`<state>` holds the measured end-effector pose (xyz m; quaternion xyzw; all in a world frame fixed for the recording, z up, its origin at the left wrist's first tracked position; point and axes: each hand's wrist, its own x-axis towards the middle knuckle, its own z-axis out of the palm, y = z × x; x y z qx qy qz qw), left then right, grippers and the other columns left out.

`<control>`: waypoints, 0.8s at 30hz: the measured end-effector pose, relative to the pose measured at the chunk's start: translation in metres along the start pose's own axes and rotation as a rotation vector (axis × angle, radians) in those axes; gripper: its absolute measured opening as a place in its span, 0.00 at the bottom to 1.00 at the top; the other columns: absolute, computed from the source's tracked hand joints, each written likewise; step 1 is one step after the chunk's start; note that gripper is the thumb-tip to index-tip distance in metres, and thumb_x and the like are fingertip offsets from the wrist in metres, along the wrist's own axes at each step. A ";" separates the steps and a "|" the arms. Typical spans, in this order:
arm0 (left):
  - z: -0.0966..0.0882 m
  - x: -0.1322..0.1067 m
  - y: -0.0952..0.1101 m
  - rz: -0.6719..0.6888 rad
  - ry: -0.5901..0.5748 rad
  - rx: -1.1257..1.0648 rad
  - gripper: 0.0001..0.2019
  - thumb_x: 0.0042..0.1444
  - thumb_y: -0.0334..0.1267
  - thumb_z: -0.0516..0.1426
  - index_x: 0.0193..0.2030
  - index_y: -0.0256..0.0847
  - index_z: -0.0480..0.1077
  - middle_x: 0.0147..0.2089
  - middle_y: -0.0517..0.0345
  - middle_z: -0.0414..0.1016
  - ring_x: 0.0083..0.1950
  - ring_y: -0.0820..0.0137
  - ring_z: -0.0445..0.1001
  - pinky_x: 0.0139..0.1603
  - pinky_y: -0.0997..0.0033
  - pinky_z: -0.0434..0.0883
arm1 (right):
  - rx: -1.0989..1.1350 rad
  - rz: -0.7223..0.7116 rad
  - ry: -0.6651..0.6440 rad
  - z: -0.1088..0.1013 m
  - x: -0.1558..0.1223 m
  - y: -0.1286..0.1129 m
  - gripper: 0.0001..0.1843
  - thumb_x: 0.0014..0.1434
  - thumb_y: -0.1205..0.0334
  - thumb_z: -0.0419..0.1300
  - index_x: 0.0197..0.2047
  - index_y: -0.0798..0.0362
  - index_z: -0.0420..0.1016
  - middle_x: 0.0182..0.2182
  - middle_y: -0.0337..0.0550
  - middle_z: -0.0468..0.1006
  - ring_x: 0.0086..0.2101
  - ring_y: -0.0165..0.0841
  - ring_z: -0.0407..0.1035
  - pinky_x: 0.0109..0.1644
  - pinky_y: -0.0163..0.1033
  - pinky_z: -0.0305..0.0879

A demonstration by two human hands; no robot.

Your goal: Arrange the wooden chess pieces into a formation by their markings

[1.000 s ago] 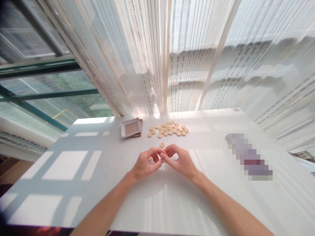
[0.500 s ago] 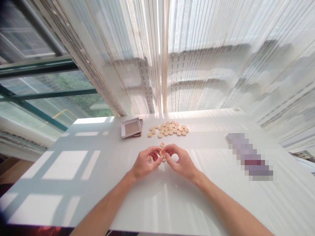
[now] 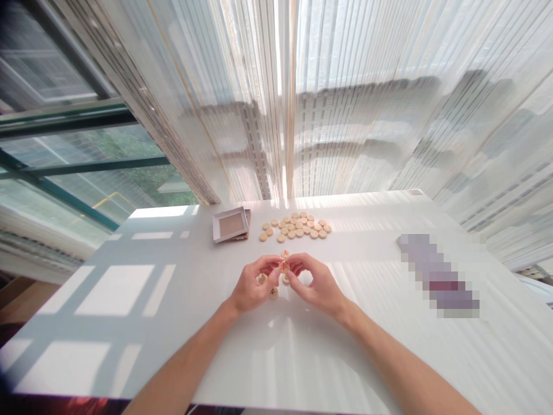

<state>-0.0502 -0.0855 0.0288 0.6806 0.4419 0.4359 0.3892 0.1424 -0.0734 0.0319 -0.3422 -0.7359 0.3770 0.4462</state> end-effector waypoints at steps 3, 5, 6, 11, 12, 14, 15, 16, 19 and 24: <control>0.001 0.000 -0.001 -0.020 0.006 -0.012 0.13 0.64 0.44 0.57 0.51 0.39 0.72 0.39 0.52 0.81 0.34 0.70 0.78 0.36 0.72 0.74 | -0.016 -0.018 0.001 0.000 0.000 0.001 0.08 0.65 0.61 0.60 0.48 0.49 0.72 0.40 0.44 0.80 0.37 0.36 0.76 0.44 0.44 0.76; 0.003 0.001 -0.001 -0.019 0.016 -0.018 0.13 0.64 0.44 0.58 0.50 0.39 0.72 0.39 0.52 0.80 0.34 0.70 0.78 0.36 0.72 0.74 | -0.034 -0.027 -0.001 0.000 -0.001 0.002 0.08 0.65 0.60 0.60 0.48 0.49 0.72 0.39 0.44 0.80 0.36 0.36 0.76 0.43 0.44 0.76; 0.003 0.001 -0.002 -0.017 0.024 -0.020 0.12 0.64 0.44 0.58 0.49 0.39 0.72 0.38 0.53 0.80 0.33 0.71 0.78 0.36 0.72 0.74 | -0.045 -0.030 -0.005 0.000 -0.001 0.003 0.08 0.65 0.60 0.60 0.48 0.49 0.72 0.39 0.44 0.80 0.36 0.36 0.76 0.43 0.44 0.76; 0.005 0.001 -0.005 -0.030 0.051 -0.012 0.12 0.62 0.45 0.59 0.45 0.38 0.73 0.34 0.54 0.80 0.33 0.70 0.78 0.37 0.72 0.74 | -0.086 -0.052 -0.019 0.002 -0.003 0.005 0.07 0.65 0.60 0.59 0.47 0.48 0.72 0.38 0.43 0.80 0.35 0.35 0.75 0.42 0.44 0.75; 0.005 0.001 -0.005 -0.036 0.051 -0.014 0.12 0.62 0.45 0.59 0.45 0.38 0.73 0.34 0.54 0.80 0.33 0.70 0.78 0.37 0.72 0.74 | -0.093 -0.058 -0.022 0.002 -0.003 0.005 0.07 0.65 0.61 0.59 0.47 0.48 0.72 0.37 0.43 0.79 0.35 0.35 0.74 0.42 0.44 0.75; 0.005 0.001 -0.006 -0.042 0.057 -0.016 0.12 0.62 0.46 0.59 0.44 0.39 0.73 0.34 0.54 0.80 0.33 0.70 0.78 0.37 0.72 0.74 | -0.107 -0.065 -0.025 0.002 -0.004 0.005 0.08 0.65 0.61 0.59 0.47 0.47 0.72 0.37 0.43 0.79 0.35 0.35 0.74 0.42 0.44 0.75; 0.006 0.001 -0.006 -0.044 0.062 -0.017 0.12 0.62 0.46 0.59 0.44 0.39 0.74 0.35 0.54 0.81 0.34 0.69 0.79 0.37 0.71 0.74 | -0.112 -0.066 -0.026 0.003 -0.004 0.005 0.08 0.65 0.61 0.59 0.47 0.47 0.72 0.37 0.43 0.79 0.35 0.35 0.74 0.42 0.44 0.75; 0.006 0.001 -0.006 -0.047 0.067 -0.017 0.13 0.63 0.47 0.59 0.44 0.39 0.74 0.35 0.54 0.81 0.34 0.69 0.79 0.37 0.71 0.74 | -0.116 -0.064 -0.028 0.003 -0.004 0.005 0.08 0.65 0.61 0.59 0.47 0.47 0.72 0.37 0.43 0.79 0.35 0.36 0.74 0.42 0.44 0.75; 0.005 0.000 -0.005 -0.065 0.065 -0.020 0.13 0.64 0.46 0.57 0.44 0.39 0.74 0.36 0.54 0.81 0.34 0.70 0.78 0.36 0.72 0.74 | -0.110 -0.053 -0.025 0.002 -0.004 0.004 0.08 0.65 0.59 0.59 0.47 0.47 0.73 0.38 0.44 0.80 0.35 0.36 0.74 0.43 0.45 0.75; 0.003 0.000 -0.002 -0.067 0.019 -0.043 0.13 0.66 0.44 0.55 0.49 0.39 0.72 0.39 0.53 0.80 0.31 0.72 0.76 0.34 0.73 0.73 | -0.055 -0.014 -0.006 0.000 -0.002 0.003 0.08 0.65 0.58 0.59 0.48 0.48 0.73 0.39 0.44 0.80 0.36 0.36 0.76 0.44 0.45 0.76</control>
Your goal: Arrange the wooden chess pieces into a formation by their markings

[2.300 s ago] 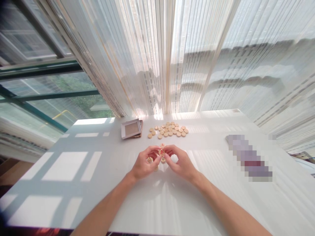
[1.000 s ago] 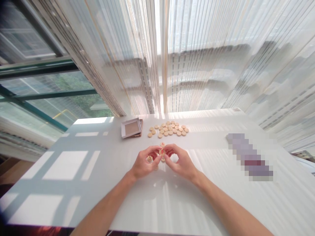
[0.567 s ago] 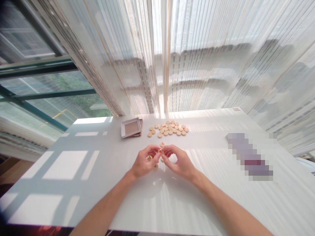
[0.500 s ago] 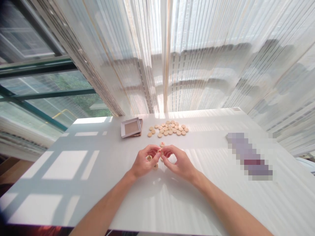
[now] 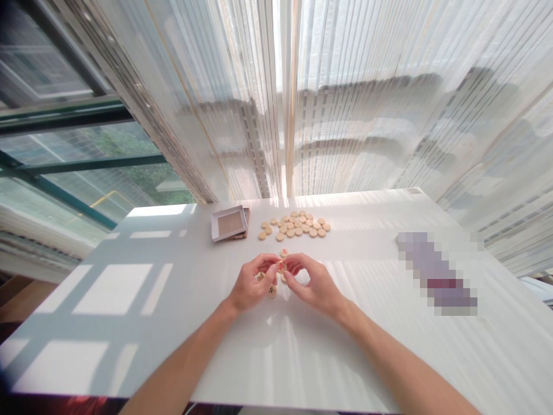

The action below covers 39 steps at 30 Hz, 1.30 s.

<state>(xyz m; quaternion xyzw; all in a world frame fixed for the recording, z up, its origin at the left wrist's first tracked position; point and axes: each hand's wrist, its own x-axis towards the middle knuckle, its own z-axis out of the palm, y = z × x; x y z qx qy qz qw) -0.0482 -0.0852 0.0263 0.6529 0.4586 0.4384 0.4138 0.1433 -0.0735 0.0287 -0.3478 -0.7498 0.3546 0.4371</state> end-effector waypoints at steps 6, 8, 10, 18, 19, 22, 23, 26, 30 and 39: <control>0.000 -0.001 0.001 0.065 -0.024 0.005 0.14 0.63 0.42 0.58 0.53 0.39 0.70 0.38 0.54 0.79 0.33 0.71 0.78 0.35 0.73 0.73 | 0.041 0.029 0.017 0.000 0.002 -0.001 0.09 0.66 0.57 0.60 0.48 0.48 0.73 0.41 0.45 0.80 0.37 0.37 0.76 0.45 0.45 0.77; 0.001 -0.001 0.000 0.077 -0.017 0.017 0.14 0.62 0.41 0.59 0.52 0.40 0.70 0.38 0.54 0.78 0.33 0.72 0.77 0.34 0.74 0.73 | 0.043 0.030 0.020 0.000 0.002 -0.001 0.09 0.66 0.57 0.60 0.48 0.49 0.73 0.41 0.46 0.80 0.38 0.37 0.77 0.45 0.45 0.77; 0.001 -0.001 -0.001 0.080 -0.017 0.031 0.15 0.61 0.41 0.59 0.52 0.40 0.70 0.38 0.55 0.78 0.33 0.72 0.77 0.33 0.74 0.73 | 0.045 0.035 0.019 0.000 0.002 -0.001 0.09 0.66 0.57 0.59 0.48 0.49 0.73 0.41 0.46 0.80 0.38 0.37 0.77 0.46 0.45 0.77; 0.003 -0.001 -0.003 0.112 -0.015 0.058 0.13 0.61 0.40 0.60 0.51 0.41 0.70 0.37 0.56 0.78 0.32 0.74 0.75 0.34 0.74 0.73 | 0.054 0.047 0.016 -0.001 0.002 -0.002 0.08 0.66 0.58 0.59 0.47 0.49 0.73 0.40 0.45 0.80 0.38 0.37 0.77 0.46 0.44 0.76; 0.003 -0.001 -0.003 0.116 -0.021 0.059 0.13 0.61 0.39 0.60 0.51 0.41 0.70 0.37 0.57 0.77 0.32 0.74 0.75 0.34 0.74 0.73 | 0.054 0.049 0.015 -0.001 0.002 -0.002 0.08 0.66 0.58 0.59 0.47 0.49 0.73 0.40 0.45 0.80 0.38 0.37 0.77 0.45 0.44 0.76; 0.002 -0.001 -0.003 0.126 -0.033 0.071 0.13 0.60 0.38 0.60 0.52 0.41 0.70 0.37 0.57 0.77 0.31 0.74 0.74 0.35 0.73 0.73 | 0.052 0.053 0.016 0.000 0.002 -0.002 0.07 0.66 0.57 0.59 0.45 0.49 0.73 0.39 0.44 0.80 0.37 0.36 0.77 0.44 0.43 0.76; 0.002 -0.001 -0.002 0.131 -0.035 0.079 0.13 0.60 0.38 0.60 0.52 0.41 0.70 0.36 0.57 0.77 0.31 0.74 0.74 0.35 0.73 0.73 | 0.050 0.054 0.018 0.000 0.002 -0.002 0.07 0.66 0.57 0.60 0.45 0.49 0.73 0.38 0.44 0.80 0.37 0.36 0.77 0.44 0.43 0.76; 0.002 -0.002 -0.001 0.146 -0.052 0.103 0.13 0.60 0.37 0.60 0.51 0.41 0.70 0.36 0.57 0.77 0.31 0.74 0.74 0.35 0.73 0.73 | 0.043 0.061 0.023 0.000 0.001 0.001 0.07 0.65 0.56 0.61 0.44 0.49 0.72 0.36 0.43 0.80 0.35 0.35 0.77 0.42 0.43 0.76; 0.002 -0.002 0.000 0.171 -0.065 0.142 0.13 0.58 0.34 0.60 0.51 0.42 0.70 0.35 0.59 0.78 0.29 0.75 0.74 0.33 0.75 0.73 | 0.028 0.087 0.035 0.000 0.001 0.006 0.09 0.63 0.55 0.63 0.42 0.49 0.71 0.33 0.41 0.79 0.33 0.35 0.77 0.41 0.42 0.75; 0.005 -0.003 -0.004 0.200 -0.055 0.154 0.13 0.58 0.34 0.60 0.51 0.43 0.71 0.34 0.62 0.77 0.29 0.76 0.73 0.32 0.75 0.72 | 0.015 0.157 0.044 -0.002 0.002 0.001 0.09 0.65 0.54 0.61 0.38 0.49 0.69 0.31 0.41 0.80 0.34 0.35 0.77 0.39 0.40 0.73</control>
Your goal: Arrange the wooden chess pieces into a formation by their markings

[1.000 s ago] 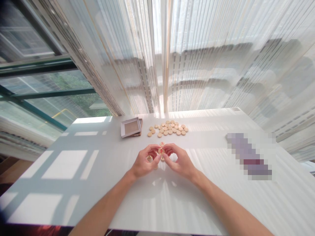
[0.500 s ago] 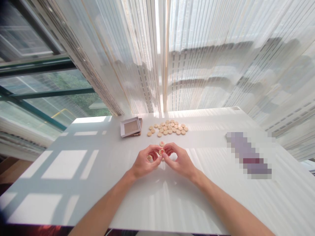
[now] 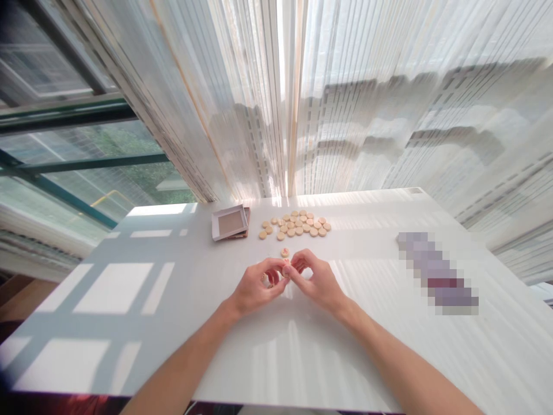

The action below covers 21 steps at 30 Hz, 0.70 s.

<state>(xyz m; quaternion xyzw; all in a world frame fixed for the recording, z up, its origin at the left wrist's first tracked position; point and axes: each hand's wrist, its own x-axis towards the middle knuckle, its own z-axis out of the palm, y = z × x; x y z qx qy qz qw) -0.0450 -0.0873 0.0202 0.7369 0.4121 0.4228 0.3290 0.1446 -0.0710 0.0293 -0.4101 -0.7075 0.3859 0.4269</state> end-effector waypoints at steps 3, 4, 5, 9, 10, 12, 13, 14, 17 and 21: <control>0.000 0.000 0.000 -0.009 0.002 -0.023 0.13 0.58 0.35 0.60 0.51 0.43 0.71 0.34 0.61 0.76 0.29 0.76 0.73 0.32 0.75 0.71 | 0.007 -0.011 -0.004 0.000 0.000 -0.001 0.07 0.66 0.55 0.60 0.39 0.49 0.70 0.32 0.41 0.80 0.34 0.35 0.77 0.40 0.40 0.73; -0.001 0.001 0.000 -0.013 0.001 -0.032 0.13 0.58 0.35 0.60 0.51 0.43 0.71 0.34 0.61 0.76 0.29 0.76 0.73 0.32 0.75 0.71 | 0.007 -0.011 -0.006 0.000 0.000 -0.001 0.07 0.66 0.56 0.60 0.39 0.49 0.70 0.32 0.41 0.80 0.35 0.35 0.77 0.40 0.40 0.73; -0.001 0.001 -0.001 -0.018 0.000 -0.041 0.13 0.58 0.35 0.60 0.51 0.42 0.71 0.34 0.61 0.76 0.29 0.76 0.73 0.32 0.75 0.71 | 0.008 -0.012 -0.010 0.000 0.000 -0.001 0.06 0.66 0.56 0.59 0.40 0.49 0.70 0.33 0.41 0.80 0.35 0.35 0.77 0.40 0.40 0.73; -0.002 0.000 -0.002 -0.036 0.001 -0.070 0.14 0.59 0.36 0.61 0.52 0.42 0.72 0.35 0.59 0.78 0.29 0.76 0.73 0.34 0.74 0.73 | 0.028 -0.023 -0.019 0.000 -0.001 0.002 0.05 0.66 0.58 0.59 0.42 0.50 0.70 0.34 0.41 0.80 0.35 0.35 0.77 0.42 0.41 0.73; -0.002 0.000 -0.003 -0.040 0.003 -0.076 0.14 0.59 0.36 0.61 0.52 0.41 0.72 0.35 0.58 0.78 0.30 0.76 0.73 0.35 0.74 0.73 | 0.036 -0.027 -0.021 0.000 -0.001 0.003 0.05 0.66 0.58 0.59 0.42 0.50 0.70 0.34 0.42 0.80 0.35 0.35 0.77 0.42 0.41 0.73; -0.002 0.000 -0.004 -0.044 0.007 -0.088 0.15 0.59 0.37 0.61 0.53 0.41 0.72 0.36 0.57 0.79 0.31 0.75 0.74 0.35 0.74 0.73 | 0.045 -0.037 -0.025 0.001 -0.001 0.003 0.05 0.66 0.59 0.59 0.43 0.50 0.70 0.35 0.42 0.80 0.36 0.35 0.77 0.43 0.41 0.73; -0.002 0.000 -0.005 -0.046 0.008 -0.093 0.15 0.59 0.38 0.61 0.53 0.41 0.72 0.36 0.57 0.79 0.32 0.74 0.75 0.35 0.74 0.73 | 0.048 -0.041 -0.025 0.001 -0.001 0.003 0.05 0.65 0.59 0.59 0.43 0.50 0.70 0.35 0.42 0.80 0.36 0.35 0.77 0.43 0.41 0.74; -0.002 -0.001 -0.005 -0.048 0.009 -0.098 0.15 0.60 0.38 0.61 0.53 0.41 0.73 0.37 0.56 0.79 0.33 0.73 0.75 0.35 0.74 0.73 | 0.050 -0.045 -0.024 0.001 -0.001 0.002 0.05 0.65 0.59 0.59 0.43 0.50 0.70 0.35 0.42 0.79 0.36 0.35 0.77 0.44 0.42 0.74; -0.002 0.000 -0.005 -0.048 0.014 -0.105 0.15 0.60 0.38 0.61 0.53 0.41 0.73 0.37 0.56 0.80 0.34 0.73 0.76 0.35 0.74 0.73 | 0.050 -0.046 -0.022 0.001 -0.001 0.001 0.06 0.64 0.59 0.60 0.43 0.50 0.70 0.35 0.43 0.79 0.36 0.36 0.77 0.43 0.42 0.74; -0.003 0.001 -0.003 -0.048 0.006 -0.099 0.14 0.60 0.37 0.61 0.53 0.42 0.73 0.37 0.57 0.80 0.32 0.74 0.75 0.35 0.74 0.73 | 0.038 -0.023 -0.023 0.001 -0.001 0.000 0.07 0.63 0.57 0.62 0.42 0.50 0.70 0.33 0.42 0.79 0.34 0.36 0.77 0.42 0.42 0.74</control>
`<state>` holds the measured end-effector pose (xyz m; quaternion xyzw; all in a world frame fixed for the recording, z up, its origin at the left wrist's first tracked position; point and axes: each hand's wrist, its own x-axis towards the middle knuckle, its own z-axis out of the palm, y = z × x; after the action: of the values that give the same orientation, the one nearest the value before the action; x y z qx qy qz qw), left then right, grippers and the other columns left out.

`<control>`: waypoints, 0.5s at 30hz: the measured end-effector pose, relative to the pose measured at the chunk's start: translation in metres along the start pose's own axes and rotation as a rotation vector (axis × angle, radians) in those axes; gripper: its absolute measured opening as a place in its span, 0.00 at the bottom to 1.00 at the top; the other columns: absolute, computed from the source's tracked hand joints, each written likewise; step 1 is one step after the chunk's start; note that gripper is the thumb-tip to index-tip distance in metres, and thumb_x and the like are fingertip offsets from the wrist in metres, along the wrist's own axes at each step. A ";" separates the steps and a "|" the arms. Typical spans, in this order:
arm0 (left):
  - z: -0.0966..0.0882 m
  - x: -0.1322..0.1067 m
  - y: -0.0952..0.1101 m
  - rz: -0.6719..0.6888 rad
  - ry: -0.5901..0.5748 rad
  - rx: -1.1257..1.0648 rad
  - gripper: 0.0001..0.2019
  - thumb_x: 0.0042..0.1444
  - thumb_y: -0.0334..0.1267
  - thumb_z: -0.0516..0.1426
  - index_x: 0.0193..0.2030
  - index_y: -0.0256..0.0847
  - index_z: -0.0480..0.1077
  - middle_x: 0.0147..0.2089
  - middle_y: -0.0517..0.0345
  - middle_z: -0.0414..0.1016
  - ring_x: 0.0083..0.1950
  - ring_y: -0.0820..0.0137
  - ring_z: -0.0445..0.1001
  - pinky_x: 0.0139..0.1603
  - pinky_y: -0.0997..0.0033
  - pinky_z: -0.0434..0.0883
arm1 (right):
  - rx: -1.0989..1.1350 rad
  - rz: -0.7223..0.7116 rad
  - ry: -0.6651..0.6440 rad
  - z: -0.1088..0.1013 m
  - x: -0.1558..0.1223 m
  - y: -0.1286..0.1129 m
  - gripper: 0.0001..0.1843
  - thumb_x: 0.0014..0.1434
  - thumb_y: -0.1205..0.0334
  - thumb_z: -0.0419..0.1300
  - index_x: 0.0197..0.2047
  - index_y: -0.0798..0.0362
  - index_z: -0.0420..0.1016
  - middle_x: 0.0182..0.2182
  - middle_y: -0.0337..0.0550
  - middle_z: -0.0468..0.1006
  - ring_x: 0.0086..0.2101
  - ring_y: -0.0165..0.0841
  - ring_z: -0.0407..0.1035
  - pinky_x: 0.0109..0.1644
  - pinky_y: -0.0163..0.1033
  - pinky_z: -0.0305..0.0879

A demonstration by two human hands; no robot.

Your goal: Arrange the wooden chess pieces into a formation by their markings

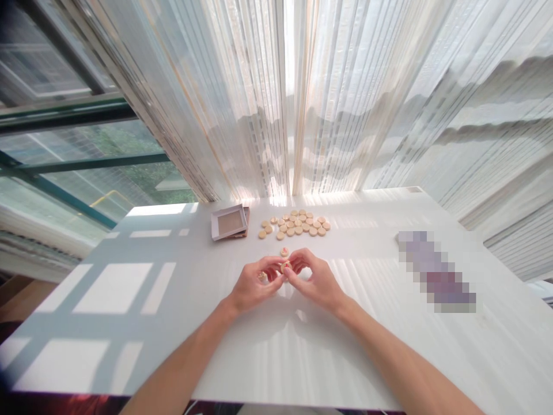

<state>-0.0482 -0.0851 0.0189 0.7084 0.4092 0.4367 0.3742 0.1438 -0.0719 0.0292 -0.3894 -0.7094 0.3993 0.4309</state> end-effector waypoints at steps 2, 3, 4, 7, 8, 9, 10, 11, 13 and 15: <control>0.000 0.000 0.001 0.000 -0.002 0.002 0.14 0.60 0.37 0.61 0.52 0.42 0.73 0.36 0.57 0.80 0.30 0.75 0.74 0.35 0.74 0.73 | -0.005 0.014 0.002 0.000 0.000 0.000 0.08 0.63 0.56 0.62 0.41 0.50 0.70 0.32 0.41 0.79 0.33 0.35 0.77 0.41 0.42 0.74; 0.000 0.000 0.001 0.002 -0.003 0.003 0.14 0.60 0.37 0.61 0.52 0.42 0.73 0.36 0.57 0.80 0.30 0.75 0.74 0.35 0.74 0.73 | -0.008 0.021 0.004 0.000 0.000 0.000 0.08 0.63 0.56 0.63 0.41 0.50 0.70 0.32 0.41 0.79 0.33 0.35 0.77 0.41 0.42 0.74; 0.000 0.000 0.001 0.005 -0.003 0.004 0.13 0.60 0.37 0.61 0.52 0.42 0.73 0.36 0.58 0.80 0.30 0.75 0.73 0.34 0.74 0.73 | -0.010 0.027 0.007 0.000 0.000 0.000 0.08 0.63 0.56 0.62 0.41 0.50 0.70 0.32 0.41 0.79 0.33 0.35 0.77 0.41 0.42 0.74; 0.001 0.000 0.001 0.013 -0.003 0.011 0.13 0.60 0.37 0.61 0.52 0.43 0.73 0.36 0.58 0.80 0.30 0.75 0.74 0.34 0.74 0.72 | -0.015 0.048 0.012 0.000 0.000 0.001 0.08 0.64 0.56 0.61 0.41 0.50 0.70 0.33 0.42 0.81 0.34 0.36 0.77 0.42 0.42 0.74; 0.001 0.000 0.000 0.012 -0.003 0.013 0.13 0.59 0.38 0.61 0.51 0.43 0.73 0.36 0.59 0.79 0.30 0.75 0.74 0.34 0.74 0.72 | -0.015 0.052 0.011 0.000 0.000 0.001 0.07 0.65 0.56 0.61 0.42 0.50 0.70 0.33 0.42 0.81 0.35 0.36 0.77 0.42 0.42 0.74; 0.001 0.000 0.000 0.009 -0.002 0.015 0.13 0.59 0.38 0.62 0.51 0.43 0.73 0.35 0.59 0.79 0.30 0.75 0.74 0.34 0.74 0.72 | -0.015 0.053 0.011 0.000 0.000 0.001 0.07 0.65 0.56 0.60 0.42 0.49 0.70 0.33 0.42 0.81 0.35 0.36 0.78 0.42 0.42 0.74; 0.001 0.000 0.000 0.005 -0.003 0.017 0.13 0.59 0.38 0.62 0.51 0.43 0.73 0.35 0.59 0.79 0.30 0.75 0.74 0.34 0.74 0.73 | -0.014 0.051 0.011 0.000 -0.001 0.001 0.06 0.65 0.56 0.60 0.42 0.49 0.71 0.33 0.42 0.81 0.36 0.36 0.78 0.43 0.42 0.74; 0.000 -0.001 0.000 0.002 -0.004 0.018 0.13 0.59 0.38 0.62 0.51 0.43 0.73 0.35 0.59 0.79 0.30 0.75 0.74 0.34 0.74 0.73 | -0.012 0.046 0.012 0.001 -0.001 0.001 0.06 0.65 0.57 0.60 0.42 0.49 0.71 0.34 0.42 0.81 0.36 0.36 0.78 0.43 0.42 0.74; -0.001 -0.001 0.001 -0.002 -0.009 0.021 0.14 0.58 0.38 0.62 0.51 0.43 0.73 0.36 0.59 0.79 0.30 0.75 0.73 0.33 0.74 0.72 | -0.007 0.032 0.013 0.000 0.000 0.001 0.06 0.65 0.57 0.60 0.43 0.49 0.72 0.34 0.42 0.82 0.36 0.36 0.78 0.44 0.42 0.74; -0.004 0.000 0.001 -0.005 -0.003 0.028 0.14 0.57 0.39 0.63 0.50 0.43 0.74 0.37 0.58 0.79 0.29 0.76 0.73 0.33 0.74 0.72 | -0.011 0.018 0.022 -0.001 0.000 0.001 0.07 0.66 0.57 0.60 0.44 0.49 0.74 0.35 0.43 0.82 0.36 0.36 0.78 0.44 0.43 0.74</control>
<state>-0.0519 -0.0847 0.0211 0.7132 0.4166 0.4288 0.3661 0.1448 -0.0709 0.0285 -0.4025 -0.7034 0.3948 0.4329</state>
